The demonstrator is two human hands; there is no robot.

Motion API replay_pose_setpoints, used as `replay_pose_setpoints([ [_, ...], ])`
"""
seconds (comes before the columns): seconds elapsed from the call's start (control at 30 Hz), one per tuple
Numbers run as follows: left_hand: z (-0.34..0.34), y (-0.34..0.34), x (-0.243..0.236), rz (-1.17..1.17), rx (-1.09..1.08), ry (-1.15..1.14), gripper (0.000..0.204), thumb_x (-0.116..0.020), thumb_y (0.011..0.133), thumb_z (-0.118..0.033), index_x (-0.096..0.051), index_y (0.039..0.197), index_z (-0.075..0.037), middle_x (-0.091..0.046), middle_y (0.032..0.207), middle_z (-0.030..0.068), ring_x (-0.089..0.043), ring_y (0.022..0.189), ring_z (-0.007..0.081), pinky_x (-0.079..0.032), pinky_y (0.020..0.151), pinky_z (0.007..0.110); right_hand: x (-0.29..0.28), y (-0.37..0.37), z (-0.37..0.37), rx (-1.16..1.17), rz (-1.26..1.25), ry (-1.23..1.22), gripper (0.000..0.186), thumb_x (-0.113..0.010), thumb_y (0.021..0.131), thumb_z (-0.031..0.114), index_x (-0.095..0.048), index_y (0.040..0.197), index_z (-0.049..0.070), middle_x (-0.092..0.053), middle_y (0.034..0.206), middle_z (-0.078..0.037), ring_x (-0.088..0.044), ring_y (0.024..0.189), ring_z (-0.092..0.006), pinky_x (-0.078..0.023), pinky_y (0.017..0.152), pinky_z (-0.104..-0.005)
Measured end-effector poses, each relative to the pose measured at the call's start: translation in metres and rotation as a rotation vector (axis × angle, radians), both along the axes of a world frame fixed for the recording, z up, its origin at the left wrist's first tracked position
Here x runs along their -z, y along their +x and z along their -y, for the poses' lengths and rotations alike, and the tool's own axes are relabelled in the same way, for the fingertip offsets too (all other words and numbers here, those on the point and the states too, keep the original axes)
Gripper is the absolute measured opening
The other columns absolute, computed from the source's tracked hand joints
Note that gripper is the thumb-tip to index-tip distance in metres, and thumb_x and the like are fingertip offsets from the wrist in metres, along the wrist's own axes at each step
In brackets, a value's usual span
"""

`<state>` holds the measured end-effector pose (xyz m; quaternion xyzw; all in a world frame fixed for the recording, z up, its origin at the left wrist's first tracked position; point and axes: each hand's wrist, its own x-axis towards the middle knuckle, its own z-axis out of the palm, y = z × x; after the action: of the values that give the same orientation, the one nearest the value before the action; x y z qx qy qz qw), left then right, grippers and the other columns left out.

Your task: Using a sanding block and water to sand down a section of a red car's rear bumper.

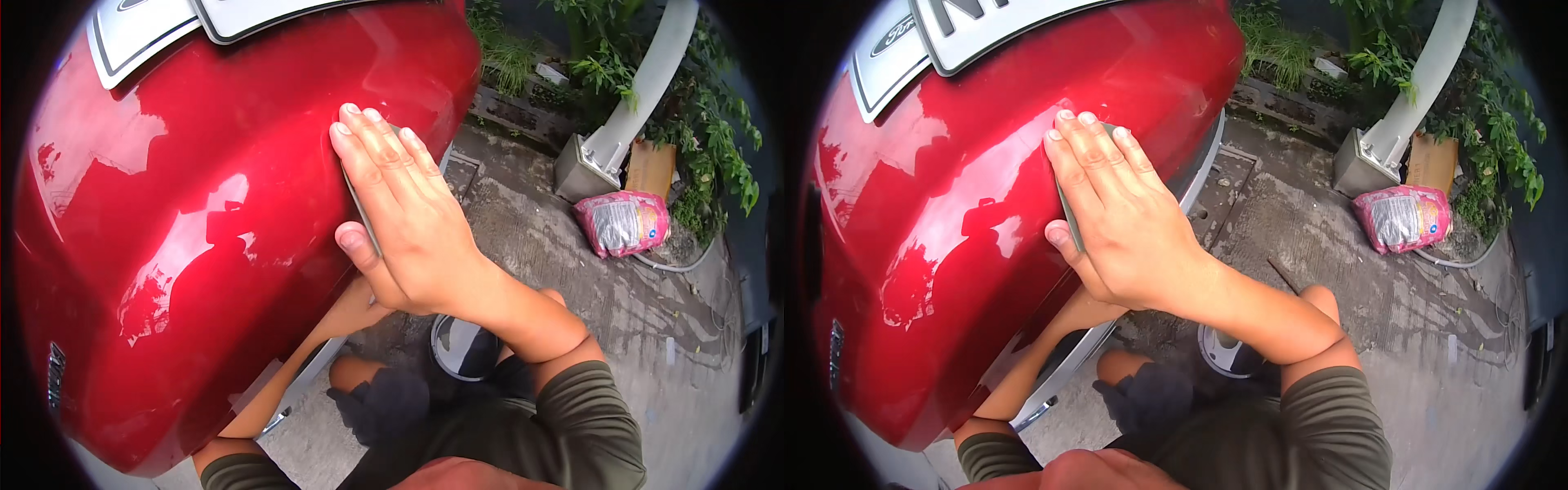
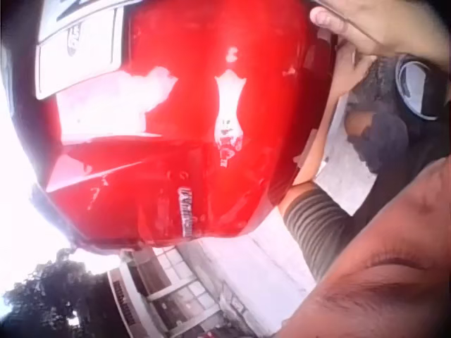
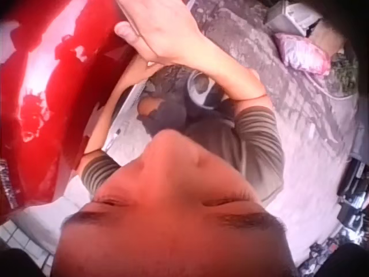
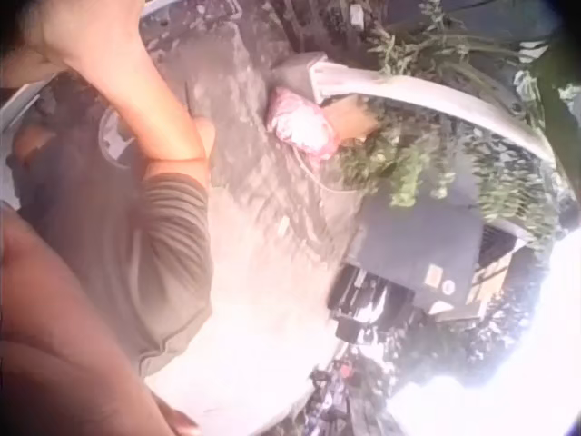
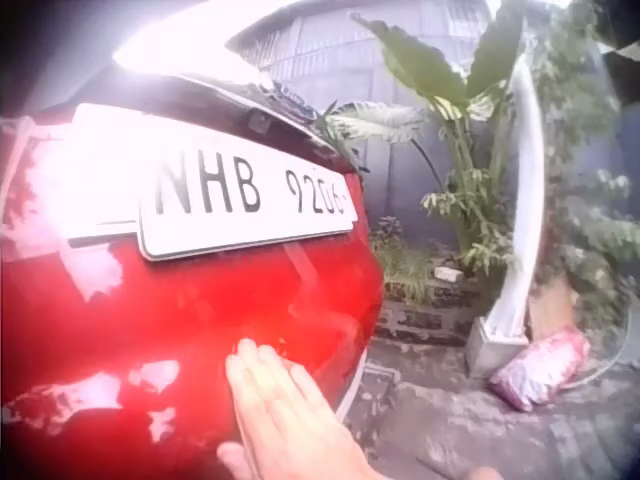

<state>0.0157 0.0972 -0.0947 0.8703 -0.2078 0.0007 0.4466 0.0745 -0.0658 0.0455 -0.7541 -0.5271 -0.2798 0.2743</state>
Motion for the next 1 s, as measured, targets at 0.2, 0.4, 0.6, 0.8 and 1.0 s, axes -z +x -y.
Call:
replay_pose_setpoints([
  [0.2, -0.006, -0.004, 0.004, 0.006, -0.044, 0.072, 0.048, -0.064, 0.103, -0.029, -0.057, 0.143, -0.003, -0.058, 0.143, 0.0195, -0.058, 0.131, 0.0295, -0.047, 0.107, 0.043, 0.008, 0.003, -0.004, -0.037, 0.014, 0.028, 0.07, -0.055, 0.101, 0.03, -0.037, 0.158, -0.007, -0.04, 0.161, -0.03, -0.037, 0.152, -0.046, -0.022, 0.125, -0.058],
  [0.4, 0.025, 0.0, -0.004, 0.088, -0.077, -0.923, 0.033, -0.073, 0.096, -0.024, -0.067, 0.118, 0.0, -0.064, 0.123, 0.0134, -0.062, 0.116, 0.0301, -0.048, 0.099, 0.041, 0.019, -0.02, 0.002, -0.06, -0.042, -0.04, 0.068, -0.044, 0.108, 0.034, -0.033, 0.158, -0.01, -0.037, 0.162, -0.03, -0.033, 0.153, -0.0481, -0.021, 0.126, -0.0565],
  [0.6, 0.015, -0.013, -0.018, -0.278, -0.056, -0.776, 0.044, -0.07, 0.099, -0.026, -0.066, 0.134, -0.002, -0.063, 0.14, 0.017, -0.059, 0.131, 0.0317, -0.047, 0.106, 0.043, 0.019, -0.02, -0.011, -0.115, -0.181, 0.095, 0.072, -0.042, 0.107, 0.042, -0.033, 0.161, -0.005, -0.035, 0.165, -0.028, -0.031, 0.155, -0.0467, -0.017, 0.127, -0.0577],
  [0.8, 0.01, 0.011, -0.005, 0.212, -0.034, 0.095, 0.03, -0.075, 0.094, -0.022, -0.073, 0.116, -0.001, -0.07, 0.119, 0.0133, -0.067, 0.109, 0.0341, -0.052, 0.093, 0.044, 0.019, 0.021, -0.006, 0.062, -0.105, 0.174, 0.067, -0.043, 0.107, 0.032, -0.029, 0.162, -0.006, -0.034, 0.166, -0.028, -0.029, 0.156, -0.0465, -0.013, 0.127, -0.0571],
  [1.0, 0.003, 0.012, -0.01, 0.064, 0.034, 0.253, 0.056, -0.076, 0.095, -0.021, -0.057, 0.143, 0.001, -0.063, 0.136, 0.0193, -0.061, 0.13, 0.0279, -0.047, 0.109, 0.043, 0.028, 0.055, 0.006, 0.182, -0.173, 0.249, 0.071, -0.039, 0.107, 0.04, -0.031, 0.161, -0.006, -0.032, 0.167, -0.027, -0.027, 0.158, -0.0427, -0.009, 0.127, -0.0579],
])
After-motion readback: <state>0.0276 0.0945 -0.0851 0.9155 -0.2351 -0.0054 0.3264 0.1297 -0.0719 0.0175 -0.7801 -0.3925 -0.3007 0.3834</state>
